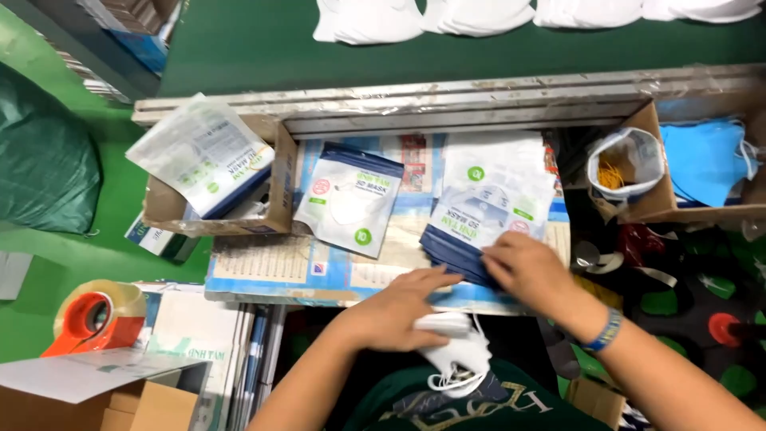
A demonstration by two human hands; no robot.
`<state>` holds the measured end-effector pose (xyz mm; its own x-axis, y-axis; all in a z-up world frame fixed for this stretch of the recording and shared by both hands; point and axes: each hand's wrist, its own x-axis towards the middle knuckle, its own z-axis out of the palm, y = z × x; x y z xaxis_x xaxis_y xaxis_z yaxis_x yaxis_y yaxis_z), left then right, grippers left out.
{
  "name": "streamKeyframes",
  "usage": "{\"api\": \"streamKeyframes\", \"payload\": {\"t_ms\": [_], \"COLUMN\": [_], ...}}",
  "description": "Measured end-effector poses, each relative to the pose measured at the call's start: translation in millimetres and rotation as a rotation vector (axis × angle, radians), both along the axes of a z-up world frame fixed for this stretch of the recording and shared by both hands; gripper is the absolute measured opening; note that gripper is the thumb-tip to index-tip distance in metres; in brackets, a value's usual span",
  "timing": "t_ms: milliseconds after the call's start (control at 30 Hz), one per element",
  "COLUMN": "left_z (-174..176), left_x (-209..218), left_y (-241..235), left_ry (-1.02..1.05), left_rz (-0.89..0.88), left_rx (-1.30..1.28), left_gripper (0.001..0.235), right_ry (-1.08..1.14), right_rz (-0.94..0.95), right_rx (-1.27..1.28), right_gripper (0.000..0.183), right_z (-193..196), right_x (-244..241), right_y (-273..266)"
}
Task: Packaging disposable face masks into plastic bags and then into cardboard boxes at a workstation with a conveyor belt.
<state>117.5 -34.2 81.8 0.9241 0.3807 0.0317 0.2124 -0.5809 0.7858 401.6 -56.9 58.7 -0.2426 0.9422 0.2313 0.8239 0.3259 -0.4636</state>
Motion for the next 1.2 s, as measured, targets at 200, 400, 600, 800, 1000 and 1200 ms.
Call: {"api": "streamKeyframes", "payload": {"t_ms": [200, 400, 600, 800, 1000, 1200], "left_z": [-35.4, -26.2, -33.6, -6.4, -16.3, 31.8], "left_x": [56.2, 63.1, 62.6, 1.0, -0.9, -1.0], "left_y": [1.3, -6.4, -3.4, 53.0, 64.2, 49.0], "left_ry": [0.463, 0.583, 0.545, 0.14, -0.453, -0.286], "left_rz": [-0.014, -0.043, -0.005, 0.139, 0.362, 0.527], "left_rx": [0.208, 0.272, 0.2, -0.422, -0.571, -0.242], "left_gripper": [0.04, 0.044, 0.044, 0.045, 0.027, 0.027], "right_ry": [-0.197, -0.28, -0.128, 0.139, 0.375, 0.279], "right_rz": [0.008, -0.15, -0.085, -0.092, -0.191, -0.244], "right_rx": [0.128, 0.106, 0.091, 0.144, -0.393, -0.063], "right_gripper": [0.026, 0.02, 0.028, 0.021, 0.024, 0.029], "right_z": [-30.3, -21.6, 2.9, 50.5, 97.9, 93.3], "right_x": [-16.9, -17.4, -41.5, -30.0, -38.6, -53.3], "right_y": [-8.2, 12.3, 33.9, 31.2, 25.7, 18.1]}}
